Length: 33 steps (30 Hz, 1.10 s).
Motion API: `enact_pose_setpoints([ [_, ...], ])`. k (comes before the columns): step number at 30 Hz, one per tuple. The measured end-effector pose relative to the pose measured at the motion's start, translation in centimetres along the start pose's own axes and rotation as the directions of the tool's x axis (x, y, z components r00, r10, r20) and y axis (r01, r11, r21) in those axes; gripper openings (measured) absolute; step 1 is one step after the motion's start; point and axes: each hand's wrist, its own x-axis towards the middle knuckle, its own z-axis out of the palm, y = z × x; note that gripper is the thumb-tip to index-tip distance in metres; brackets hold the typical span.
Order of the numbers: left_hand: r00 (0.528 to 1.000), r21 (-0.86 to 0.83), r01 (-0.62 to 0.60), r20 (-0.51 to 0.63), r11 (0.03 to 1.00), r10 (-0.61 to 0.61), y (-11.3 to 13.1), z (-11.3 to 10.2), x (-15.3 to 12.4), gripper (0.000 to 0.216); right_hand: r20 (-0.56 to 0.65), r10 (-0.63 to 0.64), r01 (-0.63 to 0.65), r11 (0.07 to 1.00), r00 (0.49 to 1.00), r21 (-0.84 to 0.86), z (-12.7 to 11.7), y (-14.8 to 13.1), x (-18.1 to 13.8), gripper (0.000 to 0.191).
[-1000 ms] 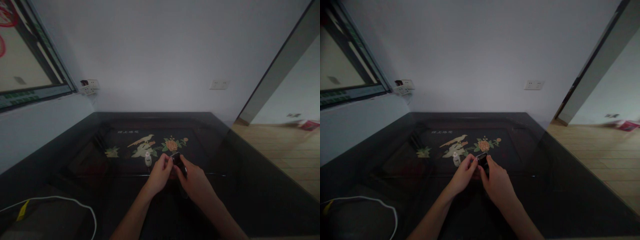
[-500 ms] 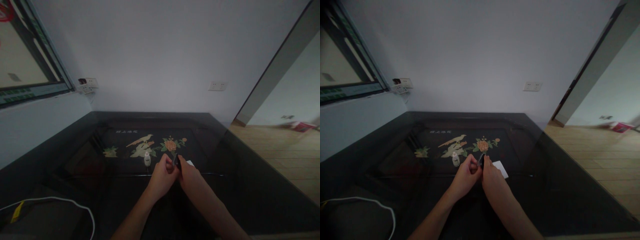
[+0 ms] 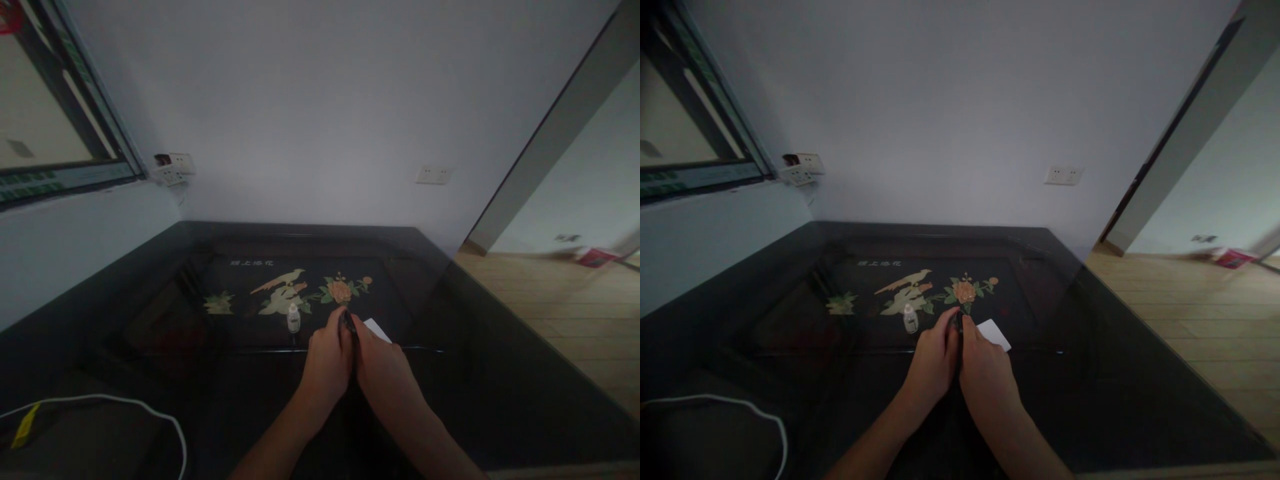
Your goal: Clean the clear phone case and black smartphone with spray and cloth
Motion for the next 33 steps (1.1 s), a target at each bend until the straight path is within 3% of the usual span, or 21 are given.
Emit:
enact_pose_setpoints([
  [5, 0.996, -0.091, 0.075, -0.034, 0.993, -0.078, -1.1, 0.5, 0.2, 0.031, -0.04, -0.027, 0.028, 0.999, 0.999, 0.022, 0.1, 0.1, -0.1, 0.045],
  [10, 0.989, -0.178, 0.126, -0.057, 0.976, -0.138, -3.1, -0.1, 1.4, 0.032, -0.249, -0.015, 0.037, 0.996, 0.968, 0.087, -1.6, 1.2, 0.0, 0.039],
  [13, 0.994, -0.11, 0.095, -0.044, 0.989, -0.1, -3.6, -0.8, 2.1, 0.03, -0.302, -0.004, 0.053, 0.987, 0.953, 0.153, -2.5, 1.6, 0.1, 0.038],
  [17, 0.999, 0.082, 0.036, 0.018, 0.996, -0.038, -4.0, -1.6, 2.6, 0.03, -0.283, 0.049, 0.05, 0.942, 0.958, 0.332, -2.7, 2.2, 0.4, 0.034],
  [21, 0.989, 0.183, -0.009, 0.144, 0.983, -0.018, -4.8, -1.9, 2.9, 0.031, -0.172, 0.072, 0.059, 0.755, 0.982, 0.653, -2.5, 3.6, 1.4, 0.034],
  [24, 0.986, 0.304, -0.034, 0.165, 0.952, -0.018, -5.3, -1.9, 3.0, 0.034, -0.06, 0.047, 0.021, 0.588, 0.997, 0.808, -2.1, 4.8, 2.3, 0.041],
  [33, 0.979, 0.492, -0.075, 0.201, 0.867, -0.029, -6.0, -1.6, 2.5, 0.046, 0.225, 0.012, -0.222, 0.213, 0.974, 0.952, 1.0, 7.3, 4.7, 0.048],
])
